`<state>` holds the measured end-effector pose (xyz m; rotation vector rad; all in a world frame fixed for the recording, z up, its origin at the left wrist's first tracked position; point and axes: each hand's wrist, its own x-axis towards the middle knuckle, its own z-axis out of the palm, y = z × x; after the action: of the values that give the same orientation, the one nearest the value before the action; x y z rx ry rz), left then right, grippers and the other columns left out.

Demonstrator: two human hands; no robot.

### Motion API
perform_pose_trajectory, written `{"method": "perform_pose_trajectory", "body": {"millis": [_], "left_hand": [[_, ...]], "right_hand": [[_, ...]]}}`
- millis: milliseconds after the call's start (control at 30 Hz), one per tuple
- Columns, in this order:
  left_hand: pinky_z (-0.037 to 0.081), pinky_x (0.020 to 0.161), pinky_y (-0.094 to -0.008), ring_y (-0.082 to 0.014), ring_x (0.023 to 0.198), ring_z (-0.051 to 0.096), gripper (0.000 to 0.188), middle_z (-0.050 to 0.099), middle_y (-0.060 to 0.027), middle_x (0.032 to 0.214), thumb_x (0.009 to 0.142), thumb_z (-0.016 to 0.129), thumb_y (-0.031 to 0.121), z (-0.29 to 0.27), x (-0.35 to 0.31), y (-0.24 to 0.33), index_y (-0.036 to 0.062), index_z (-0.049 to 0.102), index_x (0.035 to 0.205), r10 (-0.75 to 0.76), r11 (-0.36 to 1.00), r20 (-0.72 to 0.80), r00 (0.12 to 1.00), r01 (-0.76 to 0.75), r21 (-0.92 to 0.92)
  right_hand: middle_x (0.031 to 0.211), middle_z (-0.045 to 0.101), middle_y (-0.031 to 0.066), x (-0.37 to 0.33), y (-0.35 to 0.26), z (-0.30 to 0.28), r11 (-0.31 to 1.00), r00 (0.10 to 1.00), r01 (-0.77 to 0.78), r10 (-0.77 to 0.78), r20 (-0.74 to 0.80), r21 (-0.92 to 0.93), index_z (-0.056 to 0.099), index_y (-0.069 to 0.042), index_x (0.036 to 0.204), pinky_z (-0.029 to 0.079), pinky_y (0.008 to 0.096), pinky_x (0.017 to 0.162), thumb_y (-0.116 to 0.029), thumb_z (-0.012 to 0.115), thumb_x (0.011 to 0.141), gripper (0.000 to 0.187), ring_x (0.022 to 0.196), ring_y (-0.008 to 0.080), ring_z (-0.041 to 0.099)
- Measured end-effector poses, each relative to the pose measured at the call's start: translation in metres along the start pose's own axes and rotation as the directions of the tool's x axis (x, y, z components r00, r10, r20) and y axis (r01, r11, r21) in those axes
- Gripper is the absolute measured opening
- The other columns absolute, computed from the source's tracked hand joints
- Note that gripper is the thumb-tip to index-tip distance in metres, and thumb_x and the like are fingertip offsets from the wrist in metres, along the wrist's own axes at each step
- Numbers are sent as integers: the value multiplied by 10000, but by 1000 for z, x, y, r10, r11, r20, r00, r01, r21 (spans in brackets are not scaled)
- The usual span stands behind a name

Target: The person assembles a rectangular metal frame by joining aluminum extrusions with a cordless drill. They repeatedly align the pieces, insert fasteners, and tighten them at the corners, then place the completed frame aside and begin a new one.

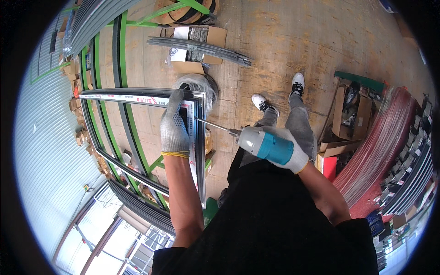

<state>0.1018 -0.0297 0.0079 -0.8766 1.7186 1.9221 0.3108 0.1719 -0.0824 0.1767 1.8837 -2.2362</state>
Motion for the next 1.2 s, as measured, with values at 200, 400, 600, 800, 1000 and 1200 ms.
{"method": "perform_pose_trajectory", "body": {"millis": [200,400,600,800,1000,1200], "left_hand": [[591,711,-274,-145,762,706,277,743,-37,931,995,736,304,-5,-3,3,57,716,1117,-10,1000,56,998,9,19],[595,704,-279,-143,756,704,290,736,-42,918,1017,709,326,-8,-4,6,49,707,1103,8,998,11,1000,-9,69],[595,647,-275,-153,717,706,268,736,-55,897,1003,733,300,-9,3,2,41,717,1068,14,1000,8,1000,-14,-9],[614,641,-296,-173,724,724,302,752,-76,902,1007,728,326,-24,16,-3,33,717,1077,-49,997,9,999,49,-52],[578,744,-275,-137,833,710,322,750,-57,972,1034,698,320,-28,20,-5,29,721,1169,12,1000,-31,999,-12,8],[348,549,-270,-106,610,472,372,515,42,698,1054,629,456,-85,-8,1,153,596,841,40,999,-114,993,-41,-13]], "right_hand": [[1097,737,109,36,-2,-21,943,993,117,-113,31,-312,713,-72,1217,555,385,910,-178,730,903,332,1026,229,710],[969,710,52,57,-24,-43,639,947,313,-265,181,-702,757,-167,1086,516,414,862,-291,764,752,356,952,271,684],[1095,703,141,43,-20,-27,852,976,210,-209,55,-479,704,-98,1184,514,441,934,-300,806,744,495,1069,356,664],[1066,706,134,57,-21,-33,823,989,118,-50,136,-555,723,-104,1189,533,409,920,-229,837,746,475,1048,332,685],[1121,709,196,25,-17,-34,842,984,125,-173,-43,-525,719,-5,1192,530,429,955,-305,832,726,565,1080,389,682],[1199,741,124,-27,0,-65,933,942,-283,227,-247,-221,633,38,1311,597,330,906,45,703,922,395,1067,221,729]]}}
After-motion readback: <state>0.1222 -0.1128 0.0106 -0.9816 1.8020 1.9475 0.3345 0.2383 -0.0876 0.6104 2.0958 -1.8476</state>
